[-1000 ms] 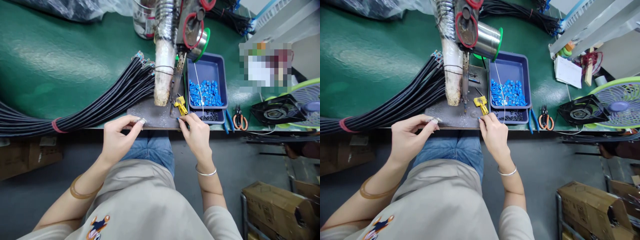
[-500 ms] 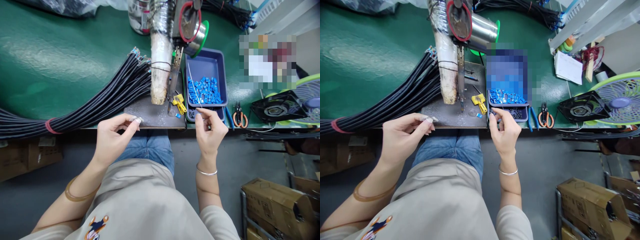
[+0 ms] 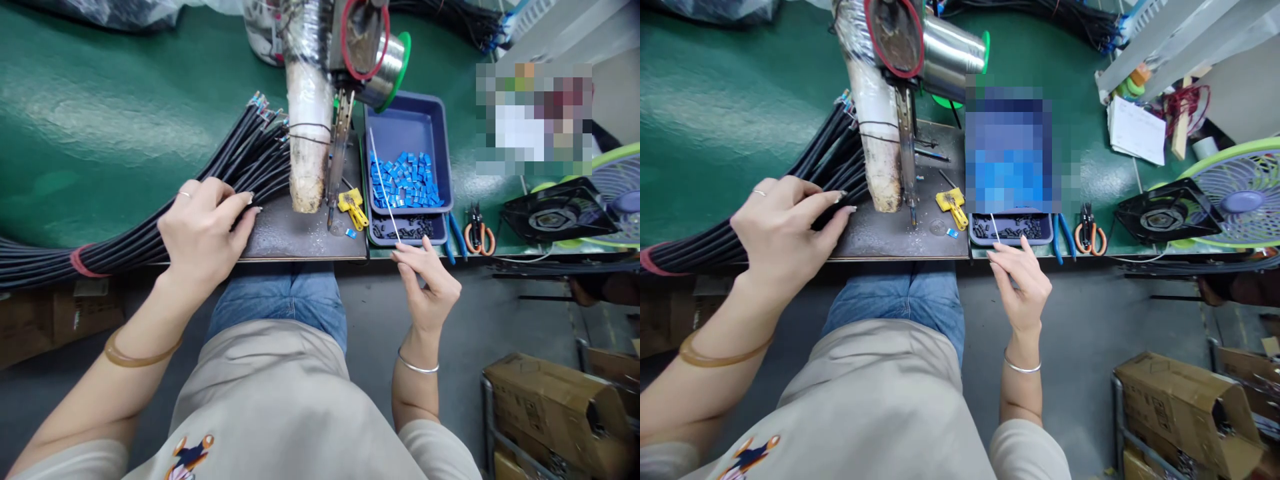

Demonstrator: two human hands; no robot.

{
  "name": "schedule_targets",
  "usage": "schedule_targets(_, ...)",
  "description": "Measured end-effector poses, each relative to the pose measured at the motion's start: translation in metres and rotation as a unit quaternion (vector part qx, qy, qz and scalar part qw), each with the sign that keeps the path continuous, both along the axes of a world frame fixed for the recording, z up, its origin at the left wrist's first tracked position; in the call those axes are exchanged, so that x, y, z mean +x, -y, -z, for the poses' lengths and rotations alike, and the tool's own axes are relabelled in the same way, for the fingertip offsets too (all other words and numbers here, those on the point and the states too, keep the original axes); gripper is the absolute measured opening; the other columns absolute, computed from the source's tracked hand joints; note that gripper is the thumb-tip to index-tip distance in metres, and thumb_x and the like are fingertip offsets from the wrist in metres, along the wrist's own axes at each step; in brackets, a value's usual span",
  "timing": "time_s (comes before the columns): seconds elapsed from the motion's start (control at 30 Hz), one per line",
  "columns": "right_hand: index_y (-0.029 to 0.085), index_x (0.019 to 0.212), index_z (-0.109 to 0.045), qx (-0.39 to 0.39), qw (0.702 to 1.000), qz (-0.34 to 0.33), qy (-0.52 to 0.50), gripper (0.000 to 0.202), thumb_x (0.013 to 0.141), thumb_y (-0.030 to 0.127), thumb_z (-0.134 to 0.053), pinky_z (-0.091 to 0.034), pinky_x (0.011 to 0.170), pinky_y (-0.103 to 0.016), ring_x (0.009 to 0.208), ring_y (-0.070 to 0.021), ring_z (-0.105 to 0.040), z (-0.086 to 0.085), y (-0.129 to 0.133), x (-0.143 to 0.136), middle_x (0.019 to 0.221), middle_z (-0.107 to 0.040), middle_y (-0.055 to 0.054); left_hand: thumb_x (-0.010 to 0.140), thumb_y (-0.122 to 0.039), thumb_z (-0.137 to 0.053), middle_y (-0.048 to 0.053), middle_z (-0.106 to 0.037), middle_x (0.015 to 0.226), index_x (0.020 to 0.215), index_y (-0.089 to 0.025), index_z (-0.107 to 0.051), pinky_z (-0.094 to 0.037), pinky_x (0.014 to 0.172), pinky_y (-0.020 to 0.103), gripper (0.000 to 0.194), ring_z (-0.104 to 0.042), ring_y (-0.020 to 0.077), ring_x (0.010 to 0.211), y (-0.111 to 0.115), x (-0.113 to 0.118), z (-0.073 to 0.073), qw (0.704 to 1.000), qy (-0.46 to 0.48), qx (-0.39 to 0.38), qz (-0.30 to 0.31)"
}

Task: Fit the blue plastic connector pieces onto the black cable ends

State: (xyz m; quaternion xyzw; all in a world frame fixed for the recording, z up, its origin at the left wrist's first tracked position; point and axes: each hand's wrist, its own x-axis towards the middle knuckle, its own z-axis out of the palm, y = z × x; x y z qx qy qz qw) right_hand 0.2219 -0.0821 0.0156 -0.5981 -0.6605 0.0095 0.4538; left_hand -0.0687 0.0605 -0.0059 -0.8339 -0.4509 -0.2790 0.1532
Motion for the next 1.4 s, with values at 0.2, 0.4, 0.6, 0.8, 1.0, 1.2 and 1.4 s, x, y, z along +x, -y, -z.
schedule_targets(0.2, 0.025, 0.107, -0.074, 0.046, 0.970, -0.178, -0.161, 0.022, 0.094, 0.026, -0.056, -0.058, 0.067, -0.034, 0.051, -0.0103, -0.061, -0.019, 0.006, -0.025, 0.055, -0.060, 0.005, 0.092, -0.031, -0.053, 0.010, -0.068, 0.078, 0.088, -0.010, -0.073, -0.038, 0.065, 0.032, 0.029, -0.056, 0.0219, 0.071, -0.005, 0.005, -0.002, 1.000, 0.011, 0.009, -0.006)
schedule_targets(0.4, 0.022, 0.107, -0.072, 0.006, 0.989, -0.151, -0.002, 0.021, 0.092, 0.022, -0.058, -0.030, 0.046, -0.025, 0.043, -0.0060, -0.039, -0.026, 0.007, -0.040, 0.051, -0.047, 0.007, 0.095, -0.034, -0.047, 0.010, -0.068, 0.078, 0.093, -0.010, -0.072, -0.039, 0.066, 0.033, 0.034, -0.059, 0.0228, 0.073, 0.000, 0.005, -0.002, 0.998, 0.034, -0.034, -0.026)
schedule_targets(0.6, 0.015, 0.100, -0.072, -0.034, 0.986, -0.114, 0.115, 0.019, 0.092, 0.020, -0.056, -0.032, 0.051, -0.025, 0.047, -0.0061, -0.039, -0.018, 0.000, -0.044, 0.053, -0.052, 0.006, 0.088, -0.032, -0.053, -0.001, -0.056, 0.059, 0.103, -0.014, -0.069, -0.034, 0.061, 0.027, 0.028, -0.052, 0.0147, 0.055, -0.001, 0.003, -0.010, 0.980, 0.115, -0.123, -0.105)
schedule_targets(0.8, 0.017, 0.109, -0.072, -0.082, 0.971, -0.028, 0.221, 0.022, 0.095, 0.025, -0.056, -0.033, 0.055, -0.024, 0.050, -0.0053, -0.043, -0.010, -0.009, -0.043, 0.060, -0.060, 0.004, 0.082, -0.028, -0.059, -0.006, -0.045, 0.052, 0.109, -0.015, -0.070, -0.035, 0.060, 0.025, 0.032, -0.041, 0.0102, 0.046, -0.003, 0.003, -0.018, 0.958, 0.196, -0.180, -0.109)
schedule_targets(1.0, 0.020, 0.113, -0.072, -0.099, 0.930, 0.041, 0.351, 0.027, 0.098, 0.031, -0.052, -0.027, 0.053, -0.027, 0.049, -0.0066, -0.042, 0.003, -0.022, -0.040, 0.061, -0.060, 0.003, 0.083, -0.027, -0.061, -0.006, -0.045, 0.051, 0.096, -0.014, -0.073, -0.034, 0.055, 0.022, 0.022, -0.039, 0.0073, 0.046, 0.002, 0.004, -0.016, 0.950, 0.225, -0.204, -0.077)
schedule_targets(1.2, 0.019, 0.114, -0.072, -0.082, 0.926, 0.057, 0.363, 0.027, 0.097, 0.030, -0.054, -0.027, 0.053, -0.028, 0.049, -0.0073, -0.040, 0.006, -0.022, -0.039, 0.059, -0.058, 0.004, 0.084, -0.028, -0.060, -0.007, -0.044, 0.051, 0.095, -0.015, -0.072, -0.033, 0.055, 0.021, 0.022, -0.039, 0.0070, 0.046, 0.003, 0.005, -0.014, 0.955, 0.208, -0.197, -0.079)
schedule_targets(1.4, 0.021, 0.104, -0.075, -0.041, 0.914, 0.055, 0.399, 0.022, 0.095, 0.029, -0.057, -0.026, 0.053, -0.027, 0.047, -0.0076, -0.033, 0.006, -0.024, -0.035, 0.053, -0.052, 0.005, 0.083, -0.029, -0.059, -0.006, -0.045, 0.051, 0.094, -0.016, -0.072, -0.033, 0.056, 0.023, 0.021, -0.039, 0.0080, 0.045, 0.003, 0.005, -0.014, 0.957, 0.204, -0.188, -0.081)
